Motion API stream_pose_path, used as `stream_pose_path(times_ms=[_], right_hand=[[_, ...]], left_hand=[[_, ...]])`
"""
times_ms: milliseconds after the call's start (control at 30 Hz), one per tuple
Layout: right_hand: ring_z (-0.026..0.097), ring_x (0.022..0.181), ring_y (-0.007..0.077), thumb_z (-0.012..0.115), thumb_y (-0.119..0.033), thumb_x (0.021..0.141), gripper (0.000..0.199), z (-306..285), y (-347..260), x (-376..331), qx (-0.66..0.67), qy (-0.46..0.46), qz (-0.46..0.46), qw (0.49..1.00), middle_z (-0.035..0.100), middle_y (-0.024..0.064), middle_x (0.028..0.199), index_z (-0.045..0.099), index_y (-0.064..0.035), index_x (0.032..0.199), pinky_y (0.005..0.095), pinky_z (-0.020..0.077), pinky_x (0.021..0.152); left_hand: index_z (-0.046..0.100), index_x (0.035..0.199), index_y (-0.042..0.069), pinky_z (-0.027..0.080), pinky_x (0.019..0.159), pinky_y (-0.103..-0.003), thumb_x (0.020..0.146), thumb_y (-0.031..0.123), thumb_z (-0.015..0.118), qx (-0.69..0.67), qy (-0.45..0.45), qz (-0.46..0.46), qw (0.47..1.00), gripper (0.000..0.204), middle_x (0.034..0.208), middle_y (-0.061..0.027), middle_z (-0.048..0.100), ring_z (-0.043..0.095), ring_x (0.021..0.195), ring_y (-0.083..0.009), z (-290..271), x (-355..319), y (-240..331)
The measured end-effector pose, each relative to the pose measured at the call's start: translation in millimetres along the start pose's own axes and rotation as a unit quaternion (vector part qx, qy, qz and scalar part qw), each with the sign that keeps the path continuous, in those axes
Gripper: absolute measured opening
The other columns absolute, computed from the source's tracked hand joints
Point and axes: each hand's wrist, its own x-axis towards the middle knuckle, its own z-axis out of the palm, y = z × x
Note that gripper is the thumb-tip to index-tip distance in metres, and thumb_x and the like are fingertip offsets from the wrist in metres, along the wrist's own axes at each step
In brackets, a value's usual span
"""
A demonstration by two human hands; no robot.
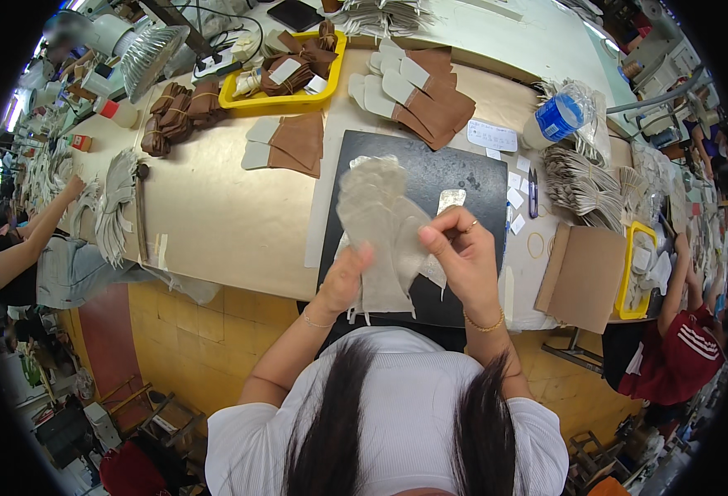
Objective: The person applies glue from a plastic bottle to brown fabric pieces on a worktable, then stacks and bundles them with a rubber band. They also handle white fabric pieces, folding and arranging them on the table.
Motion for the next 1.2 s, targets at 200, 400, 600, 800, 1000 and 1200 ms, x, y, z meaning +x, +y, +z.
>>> stream_pose_path(times_ms=[200, 400, 600, 800, 1000, 1200], right_hand=[[0.059, 0.069, 0.0093, 0.060, -0.016, 0.094, 0.017, -13.6, -8.0, 0.6, 0.097, 0.079, -0.015, 0.992, 0.060, 0.0042, 0.088, 0.051, -0.0035, 0.098, 0.0239, 0.0542, 0.063], [0.057, 0.065, 0.0076, 0.059, -0.016, 0.095, 0.015, -37.8, -35.4, -0.2, 0.120, 0.077, -0.056, 0.988, 0.059, 0.0024, 0.079, 0.049, -0.0046, 0.095, 0.0216, 0.0506, 0.053], [0.060, 0.067, 0.0100, 0.067, -0.018, 0.090, 0.026, 2.9, 11.7, 56.3, -0.023, -0.074, 0.060, 0.995, 0.061, 0.0049, 0.084, 0.051, -0.0019, 0.103, 0.0235, 0.0480, 0.054], [0.061, 0.088, 0.0213, 0.076, -0.014, 0.077, 0.041, 38.1, 27.0, 67.9, -0.336, -0.096, -0.161, 0.923, 0.060, 0.0101, 0.103, 0.059, -0.0032, 0.112, 0.0308, 0.0488, 0.073], [0.053, 0.083, 0.0179, 0.084, -0.011, 0.067, 0.055, 67.5, -10.4, 48.6, -0.192, -0.177, -0.194, 0.946, 0.050, 0.0084, 0.104, 0.056, -0.0072, 0.115, 0.0289, 0.0468, 0.073], [0.053, 0.109, 0.0220, 0.086, -0.022, 0.067, 0.083, 40.9, 9.2, 34.3, 0.042, -0.130, -0.033, 0.990, 0.048, 0.0106, 0.125, 0.042, -0.0029, 0.134, 0.0348, 0.0459, 0.091]], left_hand=[[0.022, 0.146, 0.006, 0.049, 0.089, -0.042, 0.096, 0.043, 0.045, -0.110, 0.036, 0.101, 0.988, 0.066, 0.102, -0.0142, 0.058, 0.061, 0.094, -0.0269, -23.3, 8.5, 26.8], [0.036, 0.136, 0.005, 0.048, 0.077, -0.043, 0.096, 0.046, 0.039, -0.093, 0.082, 0.160, 0.979, 0.058, 0.094, -0.0146, 0.054, 0.056, 0.080, -0.0262, -85.4, -20.6, 70.0], [0.048, 0.119, -0.001, 0.047, 0.077, -0.042, 0.095, 0.054, 0.032, -0.161, 0.077, 0.101, 0.979, 0.061, 0.100, -0.0169, 0.054, 0.056, 0.082, -0.0287, -83.9, -40.7, 64.9], [0.050, 0.114, -0.006, 0.048, 0.080, -0.039, 0.092, 0.061, 0.042, -0.094, -0.011, 0.083, 0.992, 0.070, 0.100, -0.0162, 0.056, 0.060, 0.090, -0.0269, -77.7, -33.2, 37.5], [0.050, 0.120, -0.002, 0.053, 0.081, -0.034, 0.094, 0.055, 0.044, -0.050, -0.054, 0.033, 0.997, 0.063, 0.101, -0.0129, 0.061, 0.064, 0.091, -0.0224, -63.2, -27.2, 23.5], [0.049, 0.119, 0.003, 0.054, 0.070, -0.026, 0.097, 0.055, 0.039, -0.003, -0.100, -0.027, 0.995, 0.058, 0.097, -0.0086, 0.063, 0.067, 0.084, -0.0149, -17.6, -12.5, 33.6]])
